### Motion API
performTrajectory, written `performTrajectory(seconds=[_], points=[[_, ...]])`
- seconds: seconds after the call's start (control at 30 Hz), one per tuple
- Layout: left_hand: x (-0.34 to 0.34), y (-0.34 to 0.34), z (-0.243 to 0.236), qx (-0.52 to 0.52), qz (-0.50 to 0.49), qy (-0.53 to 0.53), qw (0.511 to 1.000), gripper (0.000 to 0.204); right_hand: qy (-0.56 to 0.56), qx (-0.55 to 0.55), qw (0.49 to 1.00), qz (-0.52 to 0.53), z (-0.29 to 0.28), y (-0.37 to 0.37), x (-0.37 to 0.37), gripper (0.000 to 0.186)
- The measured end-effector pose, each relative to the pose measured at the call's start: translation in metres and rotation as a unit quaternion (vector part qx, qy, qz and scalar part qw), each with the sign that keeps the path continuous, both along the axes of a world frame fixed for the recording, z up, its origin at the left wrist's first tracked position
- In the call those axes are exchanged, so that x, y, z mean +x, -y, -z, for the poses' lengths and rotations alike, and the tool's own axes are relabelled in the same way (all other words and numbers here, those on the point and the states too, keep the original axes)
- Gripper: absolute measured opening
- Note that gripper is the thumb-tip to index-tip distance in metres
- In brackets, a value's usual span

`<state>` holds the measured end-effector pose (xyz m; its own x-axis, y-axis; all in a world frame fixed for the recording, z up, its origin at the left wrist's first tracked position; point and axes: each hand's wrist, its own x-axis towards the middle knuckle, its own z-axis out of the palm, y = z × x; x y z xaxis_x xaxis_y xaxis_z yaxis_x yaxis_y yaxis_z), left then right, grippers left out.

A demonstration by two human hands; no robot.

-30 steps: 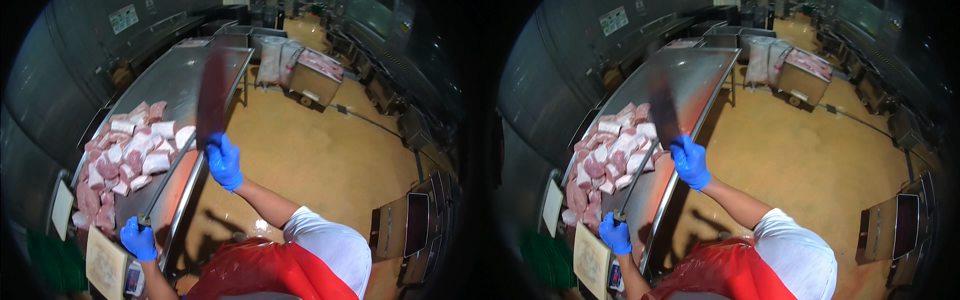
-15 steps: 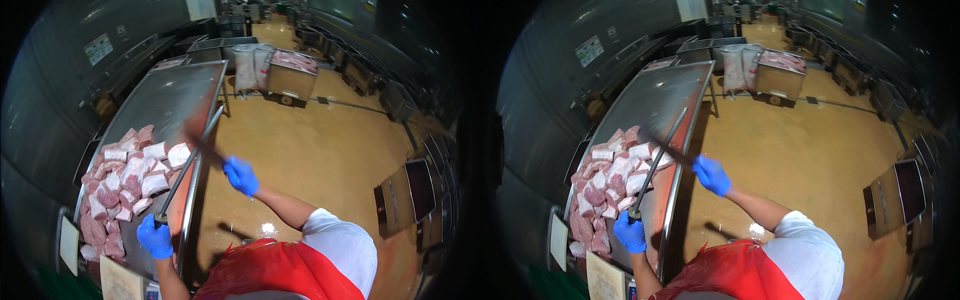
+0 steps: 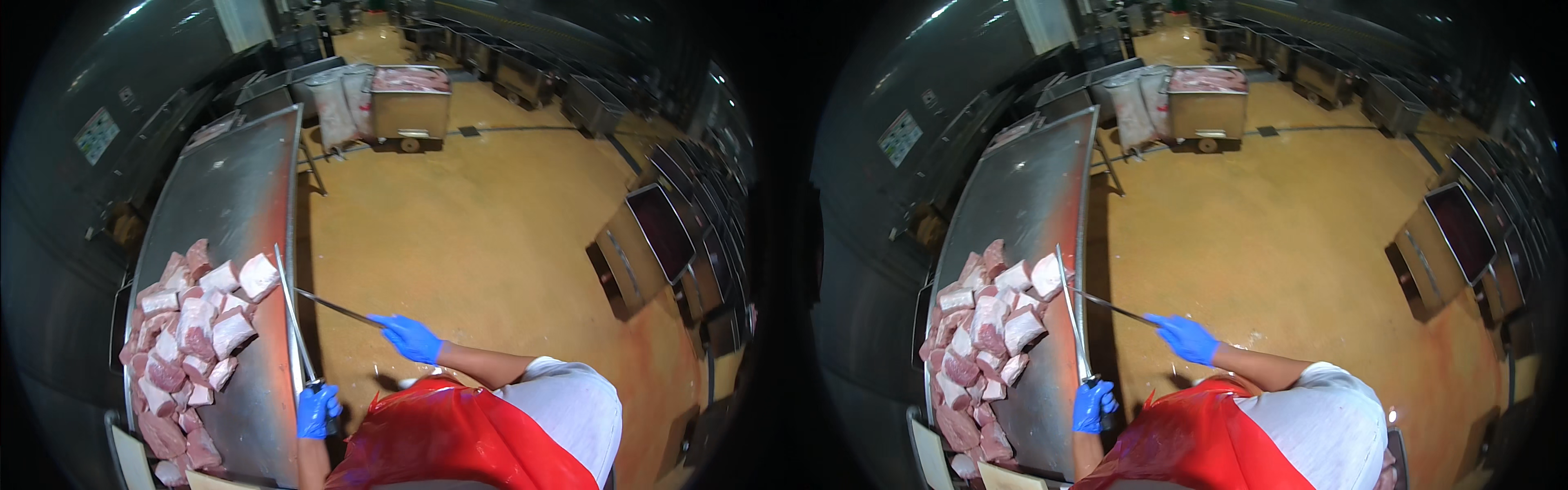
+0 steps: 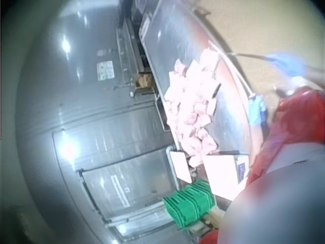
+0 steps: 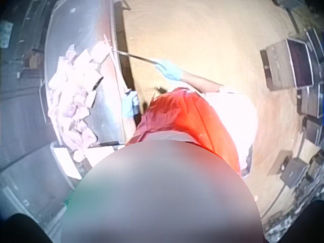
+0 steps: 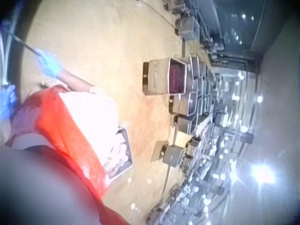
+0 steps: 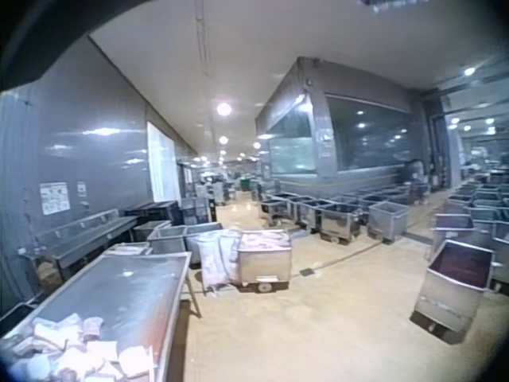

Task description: The person cuts large pieces of raw meat into smaller portions using a knife on a cutting board. The cut pieces are placed into green crates and a metal tray. The person wears blue gloves and a red apron while working at a stainless steel table.

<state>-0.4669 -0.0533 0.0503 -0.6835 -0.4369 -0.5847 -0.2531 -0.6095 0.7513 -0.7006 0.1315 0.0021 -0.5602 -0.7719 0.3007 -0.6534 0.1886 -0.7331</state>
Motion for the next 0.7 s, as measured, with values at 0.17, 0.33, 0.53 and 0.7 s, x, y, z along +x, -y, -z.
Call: performTrajectory(seconds=[0.17, 0.33, 0.53, 0.7], points=[[-0.042, -0.044, -0.034, 0.037, 0.118, -0.034, 0.992, 0.019, -0.051, -0.007, 0.976, -0.210, -0.084, 0.022, 0.033, 0.044], [-0.050, -0.032, -0.043, -0.176, 0.221, 0.029, 0.959, 0.019, 0.194, -0.197, 0.936, 0.217, 0.025, -0.018, -0.079, 0.039], [-0.059, -0.038, -0.038, -0.127, 0.215, 0.054, 0.967, 0.018, -0.080, -0.168, 0.982, 0.041, -0.039, -0.009, 0.003, 0.027], [-0.069, -0.055, -0.077, -0.174, 0.288, 0.044, 0.941, 0.006, -0.043, -0.018, 0.993, 0.111, 0.016, -0.035, -0.045, 0.036]])
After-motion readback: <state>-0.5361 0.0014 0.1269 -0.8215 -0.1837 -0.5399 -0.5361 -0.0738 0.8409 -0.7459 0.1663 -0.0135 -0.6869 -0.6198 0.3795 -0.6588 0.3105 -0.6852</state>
